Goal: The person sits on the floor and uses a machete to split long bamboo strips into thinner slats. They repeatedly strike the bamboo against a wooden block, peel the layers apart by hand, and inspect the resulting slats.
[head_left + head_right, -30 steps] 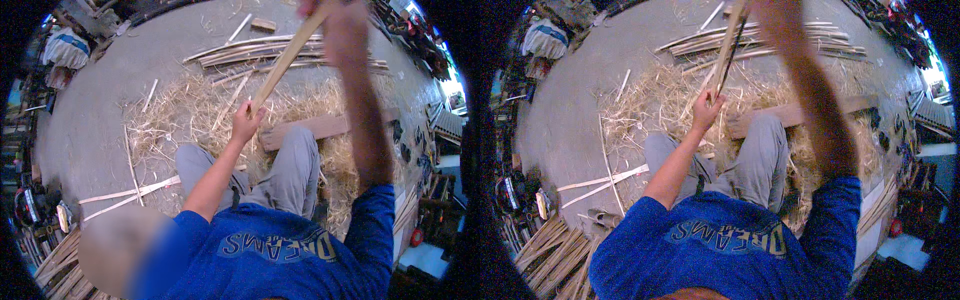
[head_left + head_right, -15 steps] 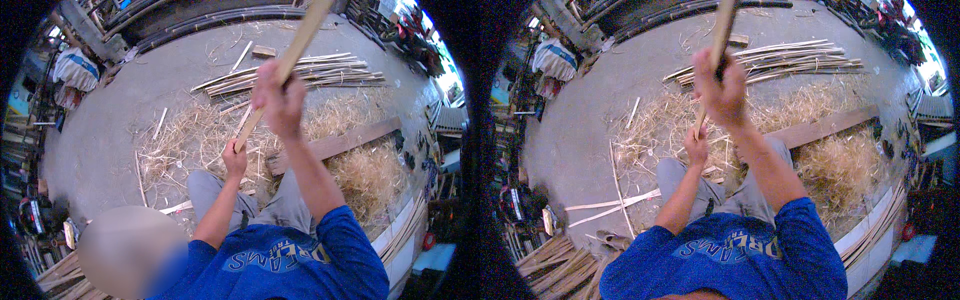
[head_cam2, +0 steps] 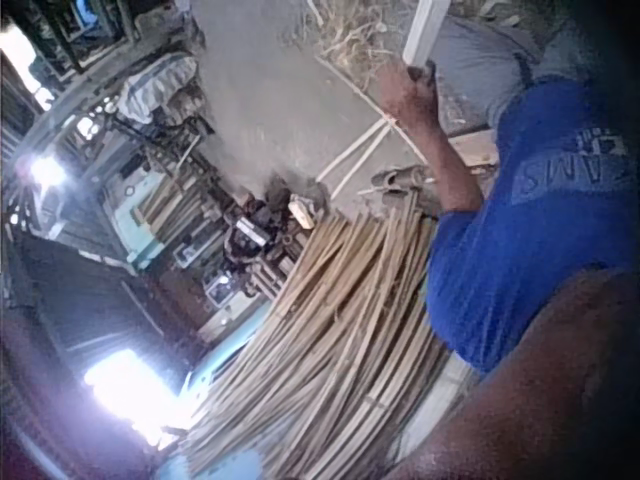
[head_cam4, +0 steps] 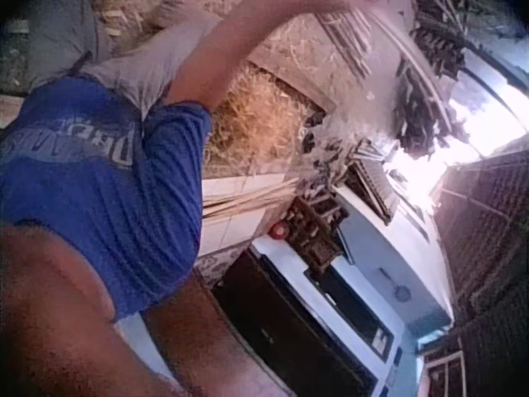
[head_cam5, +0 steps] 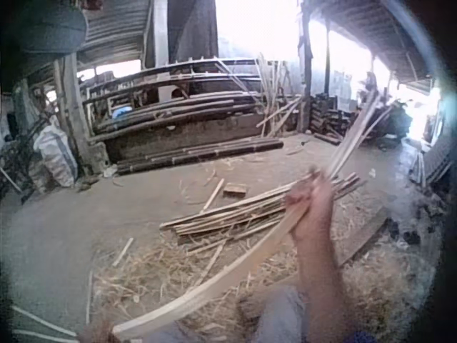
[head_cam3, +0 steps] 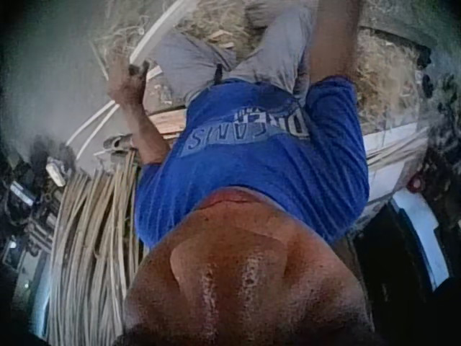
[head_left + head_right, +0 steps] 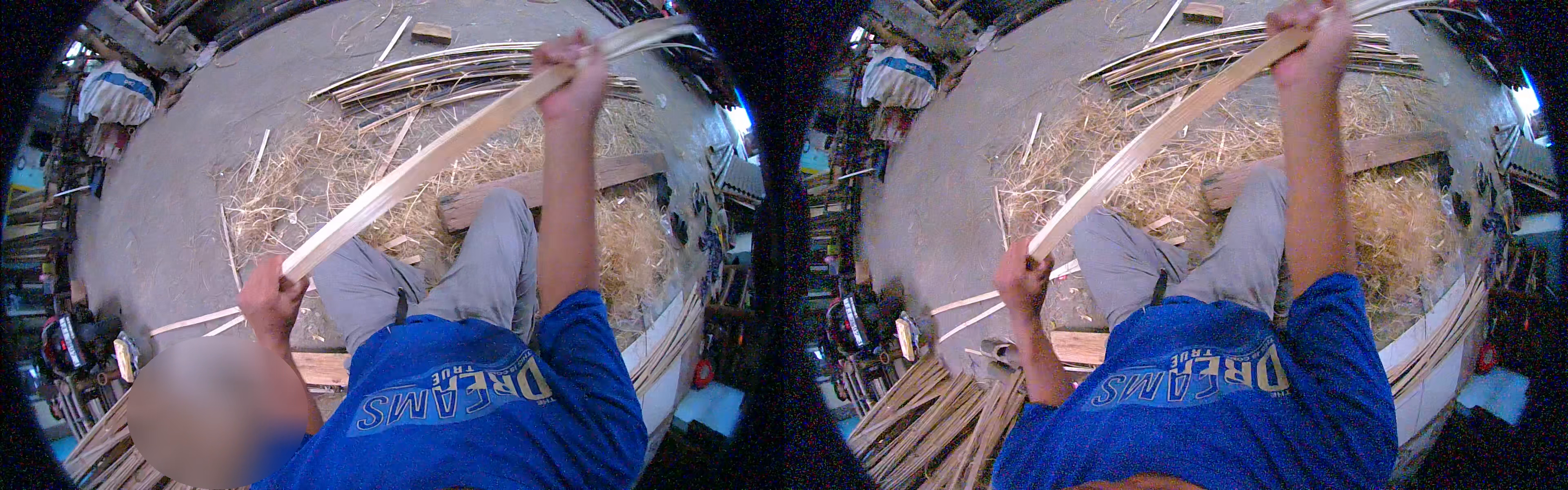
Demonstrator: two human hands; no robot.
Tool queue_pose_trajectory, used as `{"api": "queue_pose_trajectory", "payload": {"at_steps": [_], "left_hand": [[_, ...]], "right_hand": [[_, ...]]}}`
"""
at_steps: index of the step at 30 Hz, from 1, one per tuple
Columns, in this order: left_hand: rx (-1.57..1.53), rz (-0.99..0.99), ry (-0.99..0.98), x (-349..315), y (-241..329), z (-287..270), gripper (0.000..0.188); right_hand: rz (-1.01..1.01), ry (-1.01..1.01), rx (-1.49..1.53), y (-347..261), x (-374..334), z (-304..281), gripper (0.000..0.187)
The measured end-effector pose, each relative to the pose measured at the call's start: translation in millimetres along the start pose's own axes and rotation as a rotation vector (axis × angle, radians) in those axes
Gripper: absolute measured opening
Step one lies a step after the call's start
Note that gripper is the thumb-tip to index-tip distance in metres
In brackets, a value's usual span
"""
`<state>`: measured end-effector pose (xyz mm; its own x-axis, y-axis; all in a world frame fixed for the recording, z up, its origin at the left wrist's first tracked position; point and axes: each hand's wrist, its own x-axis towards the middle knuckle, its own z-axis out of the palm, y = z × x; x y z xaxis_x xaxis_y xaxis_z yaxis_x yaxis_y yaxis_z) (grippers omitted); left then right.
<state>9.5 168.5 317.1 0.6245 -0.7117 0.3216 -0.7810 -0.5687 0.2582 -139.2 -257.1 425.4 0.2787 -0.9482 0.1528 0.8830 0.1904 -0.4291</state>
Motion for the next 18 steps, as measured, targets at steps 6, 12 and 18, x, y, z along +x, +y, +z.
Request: {"api": "queue_pose_trajectory", "payload": {"at_steps": [6, 12, 18], "left_hand": [[0.122, -0.112, -0.215, -79.0, -45.8, -13.9, 0.030], [0.345, -0.214, -0.223, -139.0, -76.5, -45.8, 0.024], [0.307, -0.435, -0.544, -183.3, -100.5, -50.7, 0.070]], "right_hand": [[0.496, -0.030, 0.235, 74.5, -98.1, -101.4, 0.025], [0.932, 0.521, 0.037, 218.1, -182.4, -195.9, 0.031], [0.926, 0.249, 0.254, 208.5, -217.9, -125.9, 0.046]]}}
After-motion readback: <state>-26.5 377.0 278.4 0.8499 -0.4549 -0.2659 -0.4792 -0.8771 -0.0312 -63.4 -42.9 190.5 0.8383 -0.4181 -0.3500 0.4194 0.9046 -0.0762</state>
